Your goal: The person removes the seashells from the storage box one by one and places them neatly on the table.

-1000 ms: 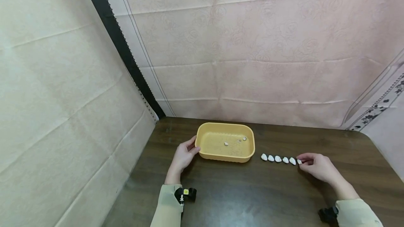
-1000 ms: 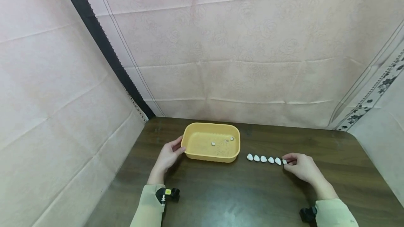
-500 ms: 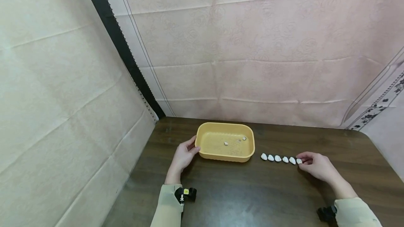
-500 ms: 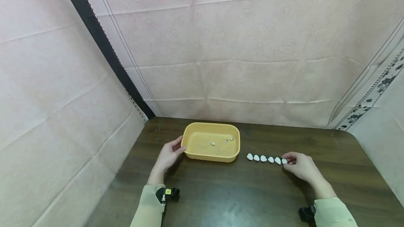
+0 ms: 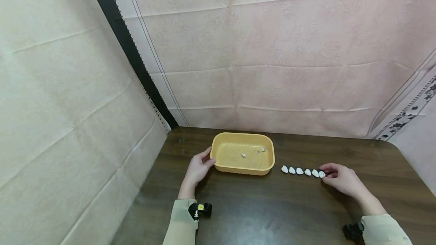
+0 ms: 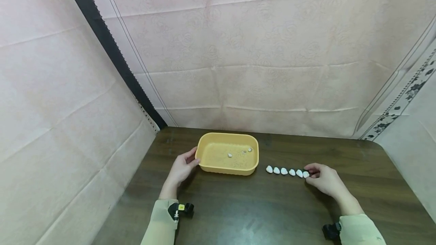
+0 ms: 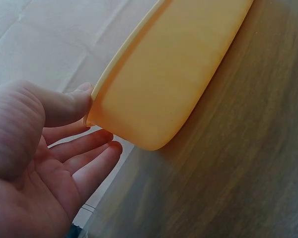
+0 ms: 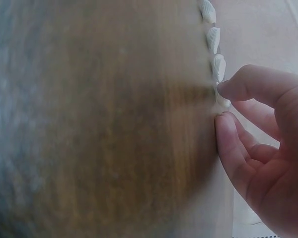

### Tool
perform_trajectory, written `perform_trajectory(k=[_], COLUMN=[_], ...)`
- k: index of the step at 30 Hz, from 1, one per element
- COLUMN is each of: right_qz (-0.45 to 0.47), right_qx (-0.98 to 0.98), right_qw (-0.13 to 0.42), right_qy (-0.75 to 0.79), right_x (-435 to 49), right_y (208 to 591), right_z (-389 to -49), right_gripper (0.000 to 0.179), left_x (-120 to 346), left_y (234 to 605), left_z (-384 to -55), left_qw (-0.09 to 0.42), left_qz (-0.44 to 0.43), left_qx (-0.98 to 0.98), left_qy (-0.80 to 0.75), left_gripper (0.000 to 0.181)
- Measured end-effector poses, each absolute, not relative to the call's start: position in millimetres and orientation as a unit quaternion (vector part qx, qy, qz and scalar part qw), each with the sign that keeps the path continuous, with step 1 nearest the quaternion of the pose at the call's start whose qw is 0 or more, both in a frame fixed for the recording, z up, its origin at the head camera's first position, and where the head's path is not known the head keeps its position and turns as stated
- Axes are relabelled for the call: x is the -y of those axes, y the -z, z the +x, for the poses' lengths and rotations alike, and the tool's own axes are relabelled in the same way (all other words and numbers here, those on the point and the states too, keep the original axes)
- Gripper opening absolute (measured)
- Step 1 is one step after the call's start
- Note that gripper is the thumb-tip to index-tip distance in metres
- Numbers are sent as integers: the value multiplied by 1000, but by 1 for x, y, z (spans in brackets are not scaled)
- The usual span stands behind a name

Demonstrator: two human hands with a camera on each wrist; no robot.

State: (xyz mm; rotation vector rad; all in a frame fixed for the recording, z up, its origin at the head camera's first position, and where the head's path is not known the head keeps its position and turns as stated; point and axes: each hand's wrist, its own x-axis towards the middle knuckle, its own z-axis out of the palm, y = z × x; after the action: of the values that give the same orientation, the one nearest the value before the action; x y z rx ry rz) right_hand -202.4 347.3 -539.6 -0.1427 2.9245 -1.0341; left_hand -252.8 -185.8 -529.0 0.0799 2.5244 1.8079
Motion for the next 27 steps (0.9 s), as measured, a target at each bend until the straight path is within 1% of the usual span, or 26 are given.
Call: perform_trajectory(k=[11, 17, 22, 27], right_qz=[-49, -31, -25, -41], right_qx=[-934, -936, -931, -912], right_qw=[22, -7, -46, -48], right_qy=[354, 351, 360, 405], right_x=[-349, -346, -326, -288], right_y=[534, 528, 517, 504], right_z=[-200, -199, -205, -215], right_gripper=[36, 35, 34, 34], left_x=[186, 186, 187, 187], left_y=[530, 529, 531, 531], left_z=[-253, -252, -253, -253], left_qw=[16, 16, 11, 8], left_qz=[28, 35, 42, 46], left_qx=[-814, -811, -811, -811], left_qy=[-580, -584, -583, -583], left_gripper=[57, 57, 57, 57])
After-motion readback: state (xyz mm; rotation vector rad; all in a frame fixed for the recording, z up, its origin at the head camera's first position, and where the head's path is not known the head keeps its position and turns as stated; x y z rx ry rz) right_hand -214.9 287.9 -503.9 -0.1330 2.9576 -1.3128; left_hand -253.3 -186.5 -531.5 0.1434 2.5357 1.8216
